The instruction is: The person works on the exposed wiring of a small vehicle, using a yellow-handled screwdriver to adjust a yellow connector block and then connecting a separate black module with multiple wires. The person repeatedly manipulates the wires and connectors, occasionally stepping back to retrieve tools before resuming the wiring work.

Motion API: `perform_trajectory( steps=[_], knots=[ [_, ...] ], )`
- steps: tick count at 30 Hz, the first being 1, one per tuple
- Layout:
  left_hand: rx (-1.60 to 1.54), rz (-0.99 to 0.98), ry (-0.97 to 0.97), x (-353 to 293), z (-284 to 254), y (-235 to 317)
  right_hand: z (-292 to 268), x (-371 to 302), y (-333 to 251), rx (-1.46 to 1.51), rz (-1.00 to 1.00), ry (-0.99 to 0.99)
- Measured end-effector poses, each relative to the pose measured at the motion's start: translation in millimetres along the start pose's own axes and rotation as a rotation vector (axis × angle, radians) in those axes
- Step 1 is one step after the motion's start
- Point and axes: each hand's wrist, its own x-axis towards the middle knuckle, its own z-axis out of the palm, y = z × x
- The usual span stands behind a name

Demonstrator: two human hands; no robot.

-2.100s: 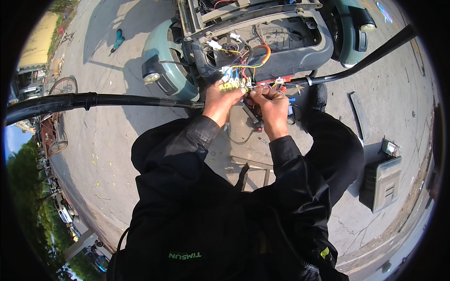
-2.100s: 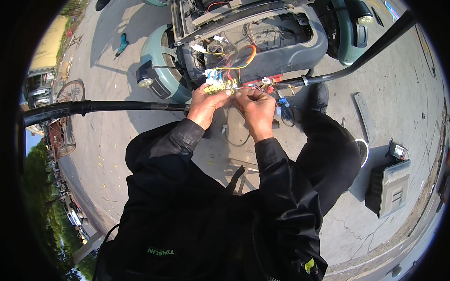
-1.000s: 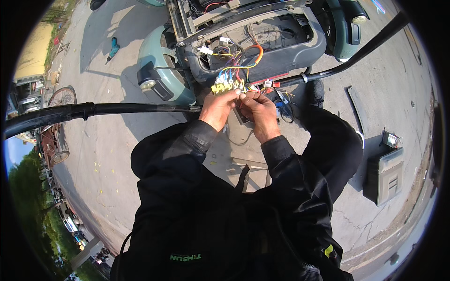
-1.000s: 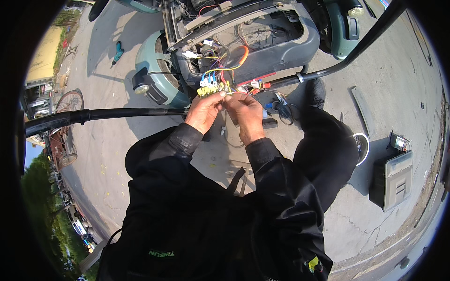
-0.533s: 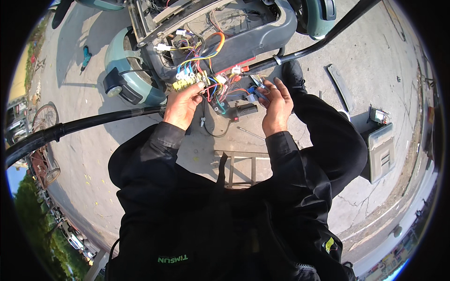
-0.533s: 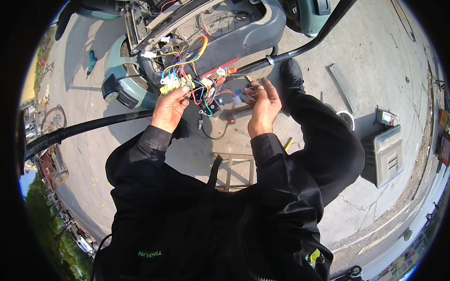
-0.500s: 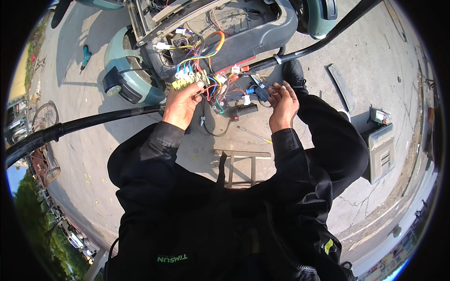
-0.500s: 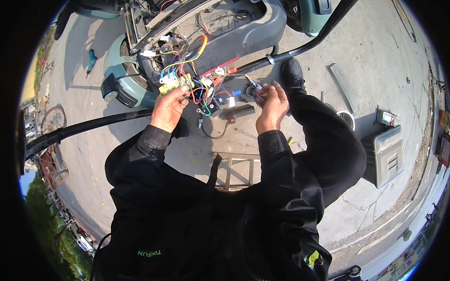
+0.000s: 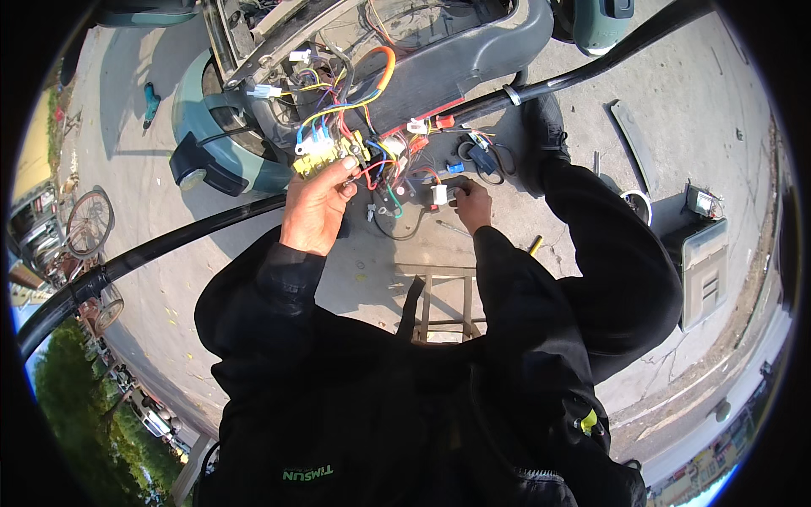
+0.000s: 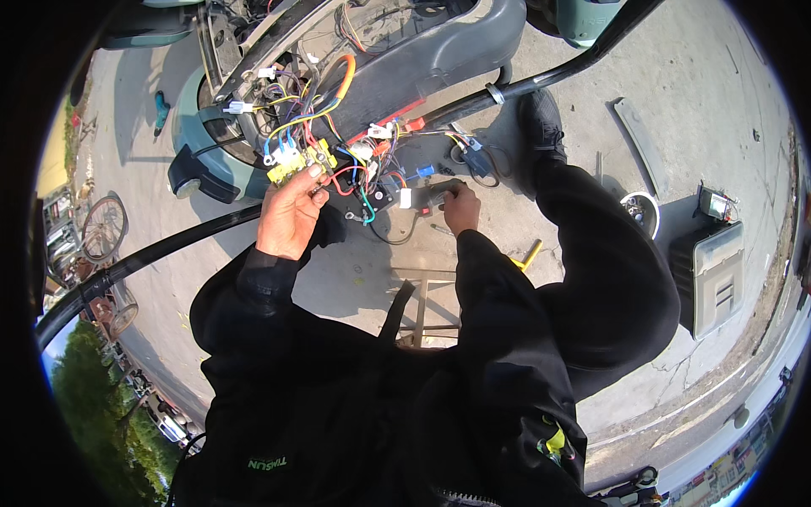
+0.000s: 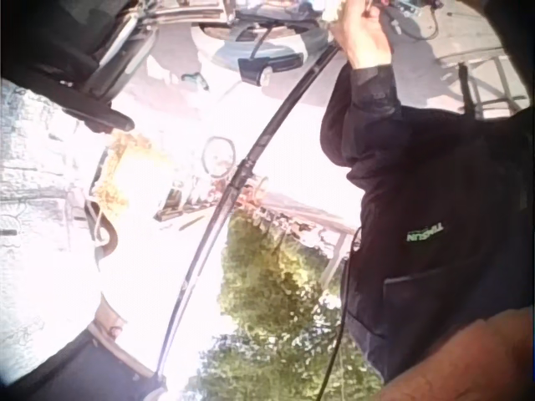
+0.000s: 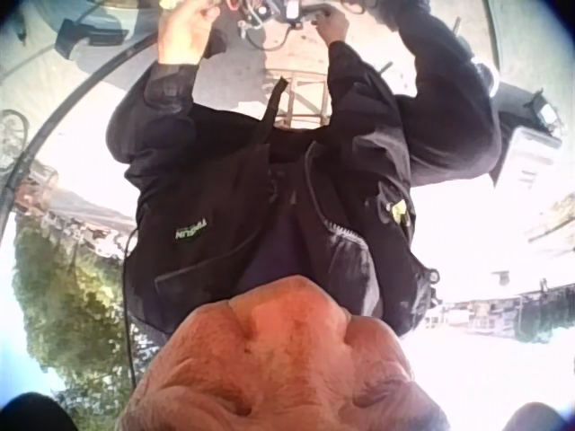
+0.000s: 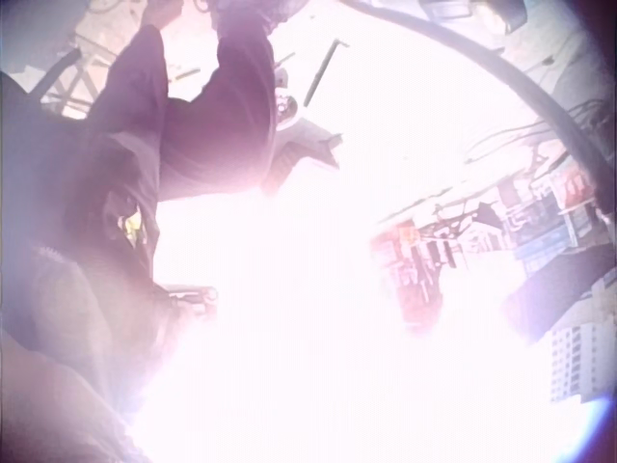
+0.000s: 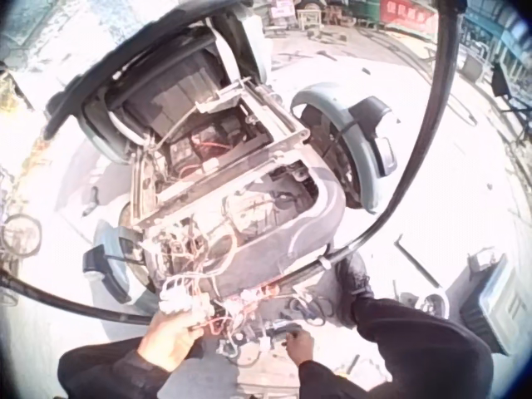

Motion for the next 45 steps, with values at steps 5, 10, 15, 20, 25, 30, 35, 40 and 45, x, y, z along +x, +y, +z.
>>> perform_trajectory(
  steps=[5,10,15,20,25,30,35,40,45],
  knots=[
    [0.009,-0.043,0.041,-3,6,3,50,42,7,-0.443,-0.357,-0.008],
    [-0.028,-0.072,0.031,-6,13,7,69,63,8,-0.622,-0.498,-0.223],
    [-0.021,-0.115,0.070,-7,14,11,66,77,6,-0.782,-0.434,-0.215],
    [-0.026,-0.094,0.039,-6,12,8,62,89,19,-0.822,-0.345,-0.164],
    [0.024,-0.073,0.047,-4,12,8,50,90,32,-0.716,-0.214,-0.015],
    [-0.034,-0.041,0.056,-5,12,6,-3,59,8,0.241,0.168,0.343],
    [-0.058,0.064,0.001,-5,12,1,-84,-7,-110,0.668,0.010,0.461],
    [-0.015,0.049,-0.006,0,7,-4,-77,-94,-227,0.273,-0.700,0.246],
    [-0.028,0.086,0.008,2,6,-11,-1,-121,-264,-0.172,-0.790,0.119]
  ],
)
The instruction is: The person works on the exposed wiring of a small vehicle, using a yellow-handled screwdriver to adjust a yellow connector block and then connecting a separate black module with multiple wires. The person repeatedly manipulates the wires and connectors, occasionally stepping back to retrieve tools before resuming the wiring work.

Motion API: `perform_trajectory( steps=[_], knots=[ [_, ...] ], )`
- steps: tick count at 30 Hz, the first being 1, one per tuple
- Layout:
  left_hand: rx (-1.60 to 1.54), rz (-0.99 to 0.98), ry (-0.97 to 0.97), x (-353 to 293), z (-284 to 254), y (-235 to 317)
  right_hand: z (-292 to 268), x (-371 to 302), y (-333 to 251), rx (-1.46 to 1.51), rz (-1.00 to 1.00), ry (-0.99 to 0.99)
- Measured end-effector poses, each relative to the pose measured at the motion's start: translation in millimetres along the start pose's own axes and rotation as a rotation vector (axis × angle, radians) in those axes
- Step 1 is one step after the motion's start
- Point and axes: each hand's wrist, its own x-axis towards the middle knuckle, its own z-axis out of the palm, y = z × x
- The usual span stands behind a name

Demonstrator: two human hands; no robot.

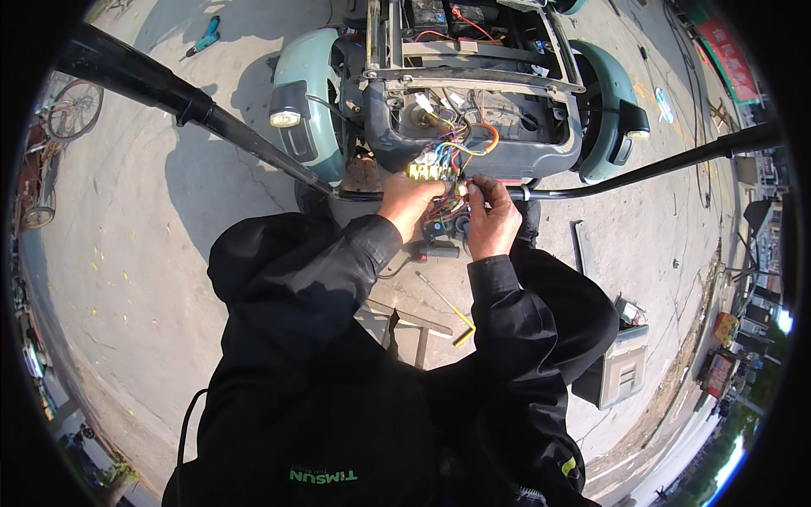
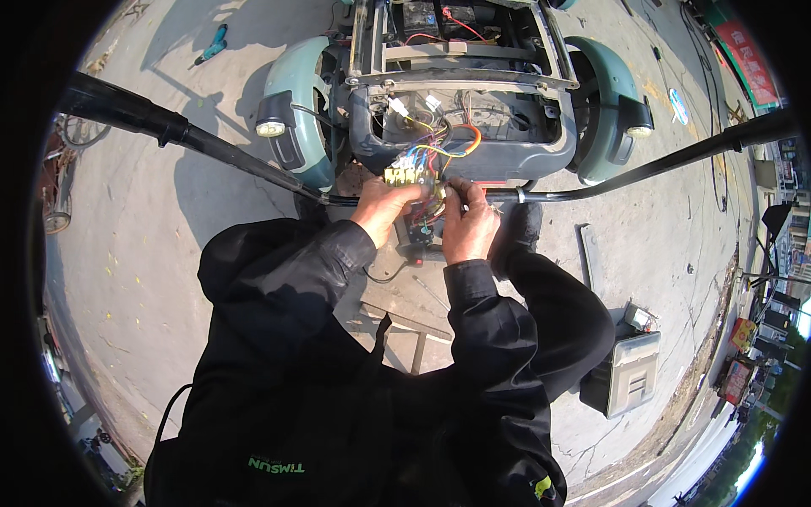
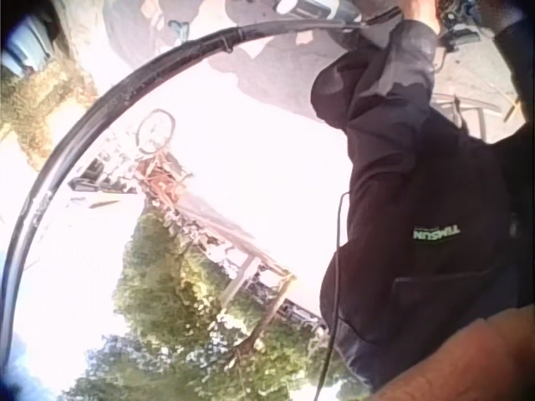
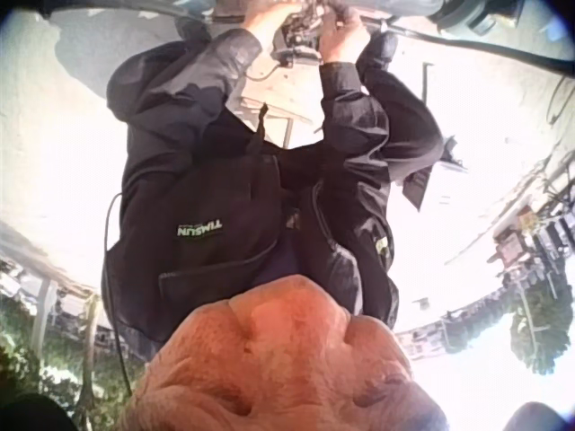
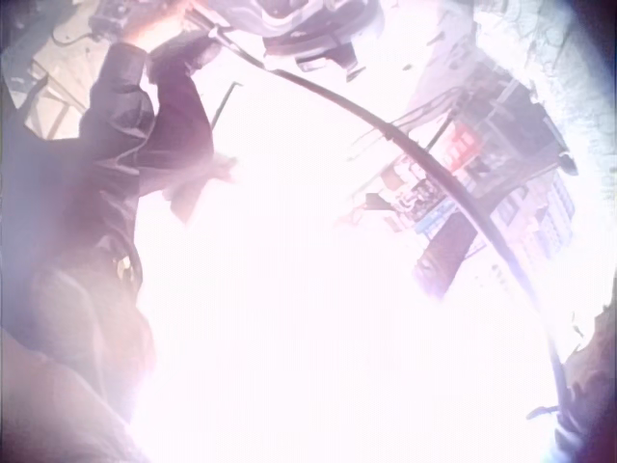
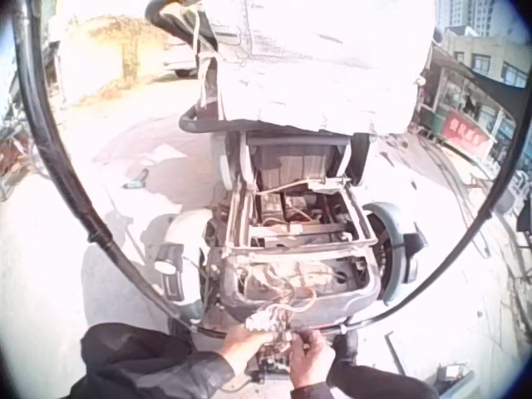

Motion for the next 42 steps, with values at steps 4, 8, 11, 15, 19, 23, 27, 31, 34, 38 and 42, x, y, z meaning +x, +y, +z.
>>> perform_trajectory(
  steps=[4,8,11,15,19,23,27,31,34,38,42],
  knots=[
    [-0.089,0.037,-0.032,0,1,-2,15,7,-1,-0.245,-0.201,0.005],
    [-0.083,0.030,-0.021,-1,2,1,12,8,1,-0.281,-0.261,-0.010],
    [-0.119,0.043,-0.010,-3,4,5,14,6,-1,-0.322,-0.315,0.004],
    [-0.095,0.006,-0.045,-5,1,10,15,5,-2,-0.388,-0.354,0.013],
    [-0.056,-0.028,-0.065,-6,-1,12,11,8,-3,-0.541,-0.497,-0.022],
    [-0.145,-0.025,-0.059,-4,2,13,10,9,-5,-0.732,-0.593,-0.097],
    [-0.140,-0.060,-0.061,-2,1,13,11,10,-5,-0.872,-0.681,-0.117],
    [-0.141,-0.087,-0.086,1,-3,8,8,13,-4,-0.940,-0.725,-0.178],
    [-0.080,-0.085,-0.097,5,-7,6,5,16,-4,-1.011,-0.722,-0.257],
    [-0.038,-0.065,-0.100,5,-8,7,6,17,-8,-0.993,-0.644,-0.287],
    [-0.057,-0.049,-0.100,1,-4,10,10,14,-16,-0.733,-0.415,-0.216]
  ],
)
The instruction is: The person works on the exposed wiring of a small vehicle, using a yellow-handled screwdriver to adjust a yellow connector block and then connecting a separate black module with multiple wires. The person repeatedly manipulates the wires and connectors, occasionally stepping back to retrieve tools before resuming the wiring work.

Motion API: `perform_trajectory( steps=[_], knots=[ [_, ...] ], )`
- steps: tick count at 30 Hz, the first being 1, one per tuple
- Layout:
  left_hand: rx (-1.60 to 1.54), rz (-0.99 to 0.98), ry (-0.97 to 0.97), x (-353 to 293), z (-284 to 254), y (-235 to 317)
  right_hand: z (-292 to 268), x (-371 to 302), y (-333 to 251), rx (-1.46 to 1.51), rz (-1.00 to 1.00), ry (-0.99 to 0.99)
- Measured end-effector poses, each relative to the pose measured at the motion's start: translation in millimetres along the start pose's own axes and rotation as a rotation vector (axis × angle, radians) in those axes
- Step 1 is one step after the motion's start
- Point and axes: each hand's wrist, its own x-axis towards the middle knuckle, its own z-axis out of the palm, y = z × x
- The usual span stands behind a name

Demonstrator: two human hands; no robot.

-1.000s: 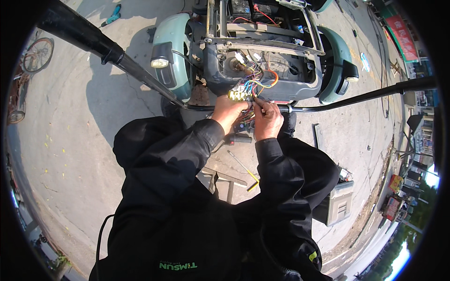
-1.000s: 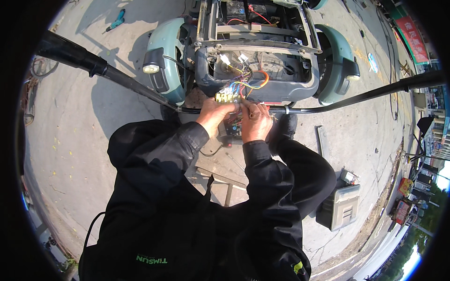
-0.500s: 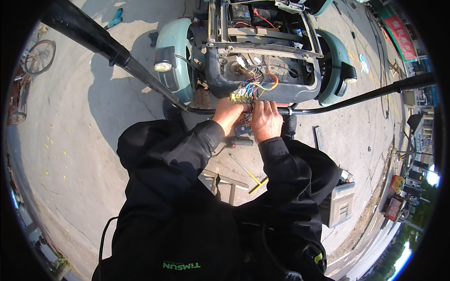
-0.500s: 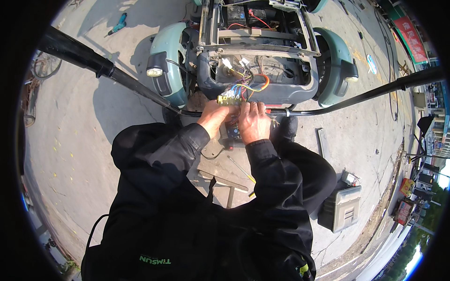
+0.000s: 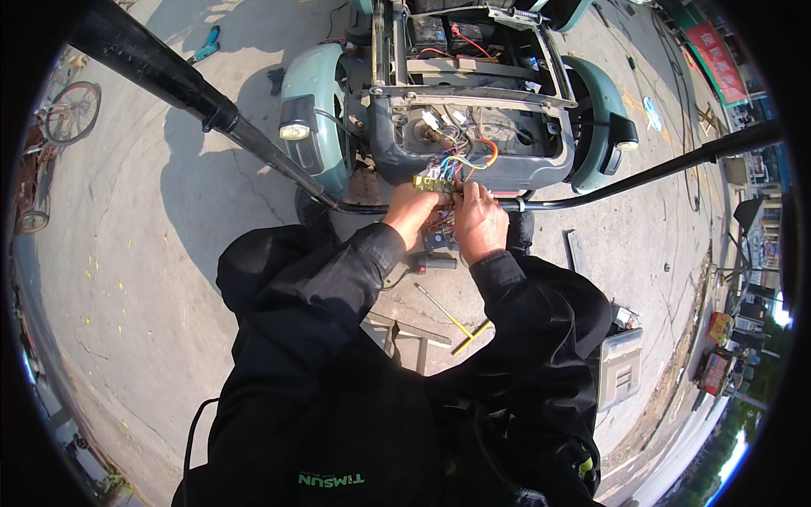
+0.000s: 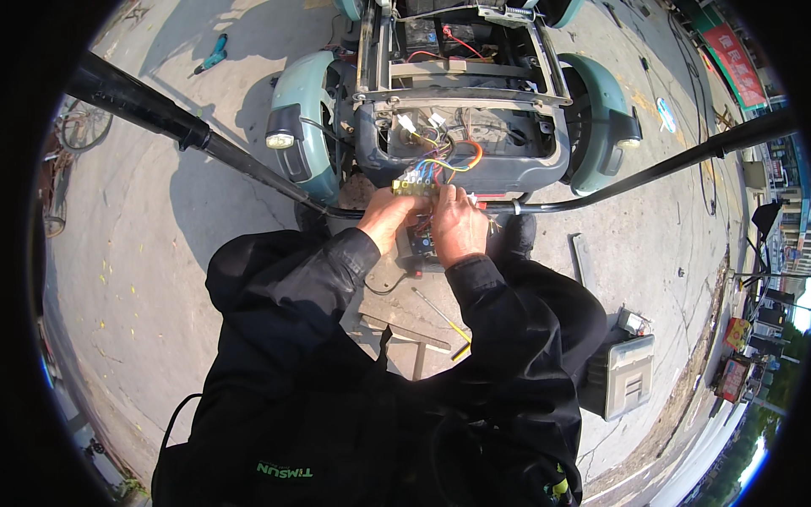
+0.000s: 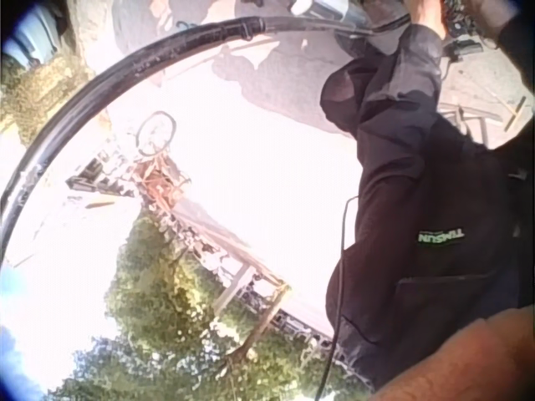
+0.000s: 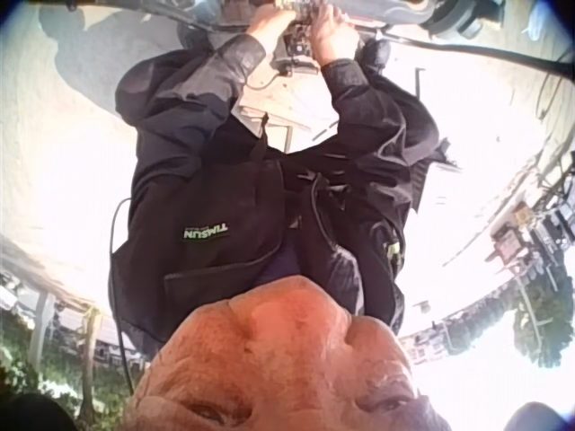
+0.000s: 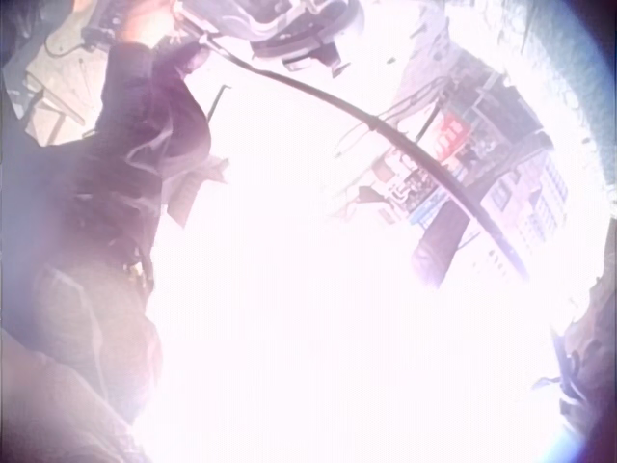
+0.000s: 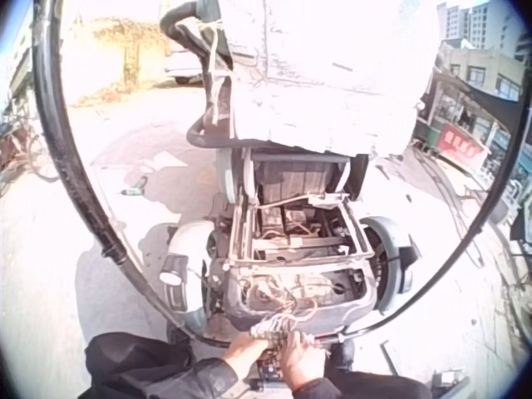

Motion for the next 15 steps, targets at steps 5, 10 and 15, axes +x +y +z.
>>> perform_trajectory(
  steps=[5,10,15],
  knots=[
    [-0.004,-0.033,0.025,-1,2,4,-7,5,-8,0.061,0.194,0.032],
    [0.001,-0.015,0.033,-2,3,4,-1,7,-11,0.030,0.169,0.042],
    [-0.031,-0.039,0.021,-3,4,6,9,1,-7,-0.070,0.071,0.042]
  ],
)
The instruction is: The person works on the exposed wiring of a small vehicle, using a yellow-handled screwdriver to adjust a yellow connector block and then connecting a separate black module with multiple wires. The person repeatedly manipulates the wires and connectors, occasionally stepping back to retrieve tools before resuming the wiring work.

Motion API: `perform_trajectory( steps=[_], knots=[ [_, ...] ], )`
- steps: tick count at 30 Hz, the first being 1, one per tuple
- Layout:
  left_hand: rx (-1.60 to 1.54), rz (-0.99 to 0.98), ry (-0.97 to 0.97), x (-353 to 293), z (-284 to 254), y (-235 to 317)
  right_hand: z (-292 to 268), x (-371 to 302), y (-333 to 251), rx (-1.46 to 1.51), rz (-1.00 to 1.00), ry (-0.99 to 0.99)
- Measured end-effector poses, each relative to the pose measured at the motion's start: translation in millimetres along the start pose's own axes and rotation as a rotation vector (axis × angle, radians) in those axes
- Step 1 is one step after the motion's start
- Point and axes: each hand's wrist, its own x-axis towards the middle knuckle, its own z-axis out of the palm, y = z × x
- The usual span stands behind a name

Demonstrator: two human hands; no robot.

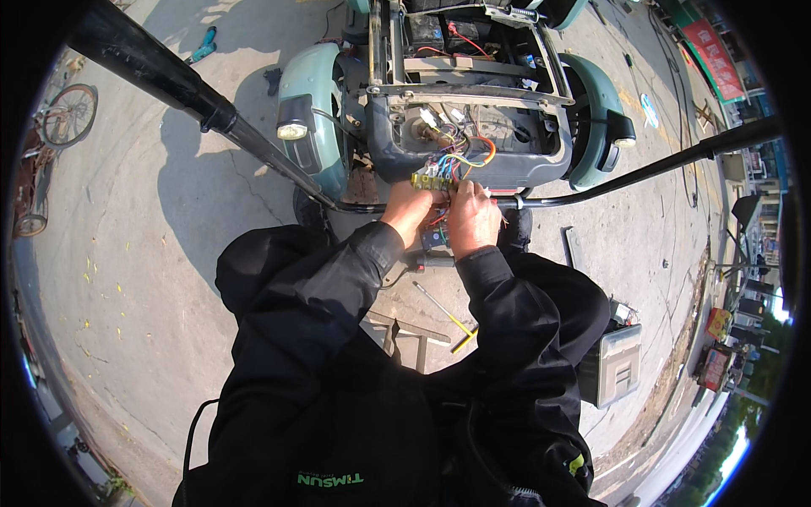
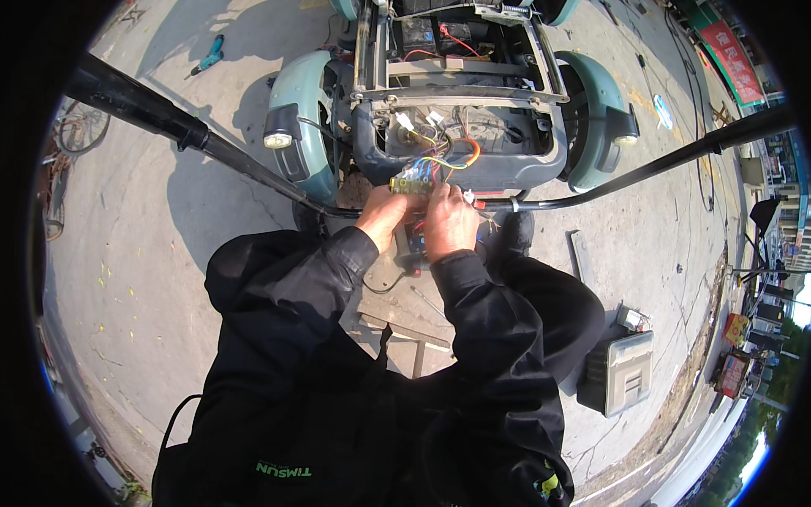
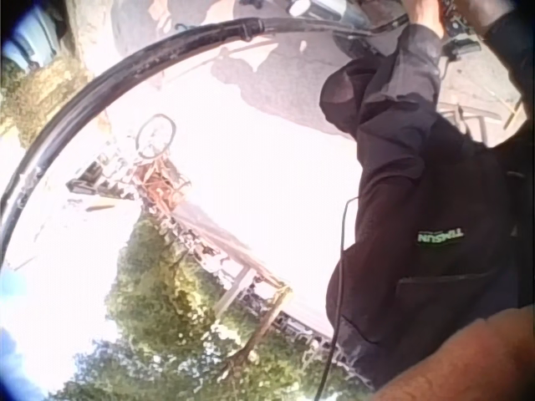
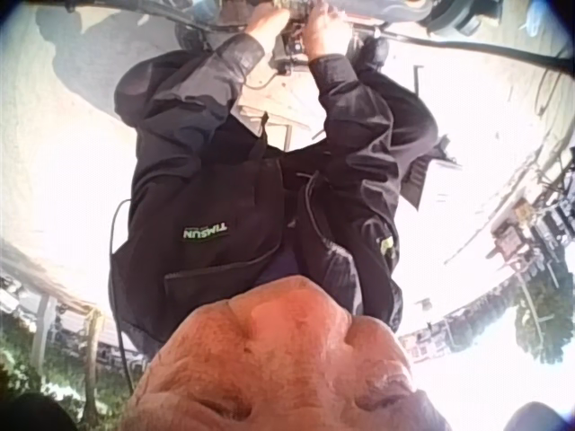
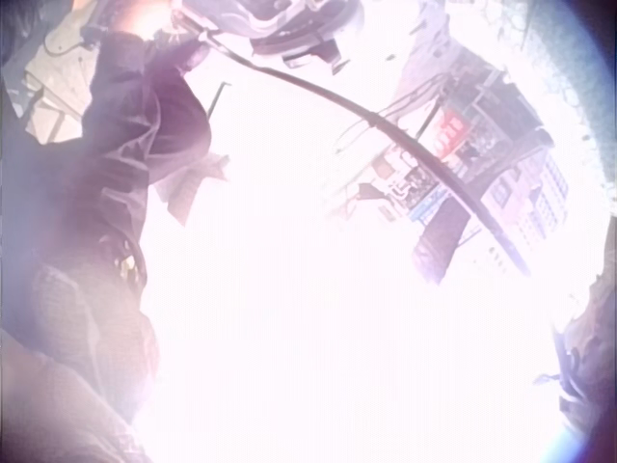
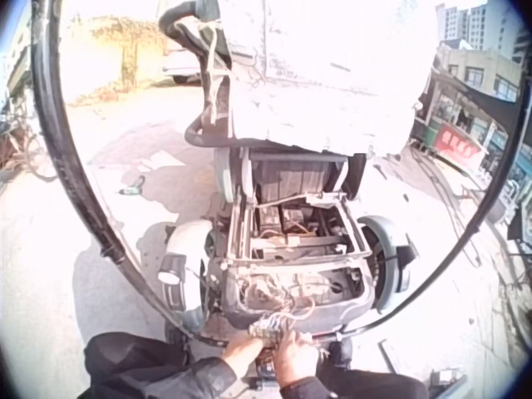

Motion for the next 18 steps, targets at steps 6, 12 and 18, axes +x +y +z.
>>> perform_trajectory(
  steps=[6,12,18],
  knots=[
    [-0.020,0.007,-0.014,-0.9,0.7,-1.0,-0.1,-10.1,7.3,0.162,-0.027,0.118],
    [-0.045,0.009,0.022,2.7,-0.7,-5.9,3.5,-8.9,6.9,0.136,0.019,0.140],
    [-0.054,0.028,0.033,4.3,0.3,-5.2,8.1,-11.0,10.5,0.057,-0.060,0.157]
  ],
)
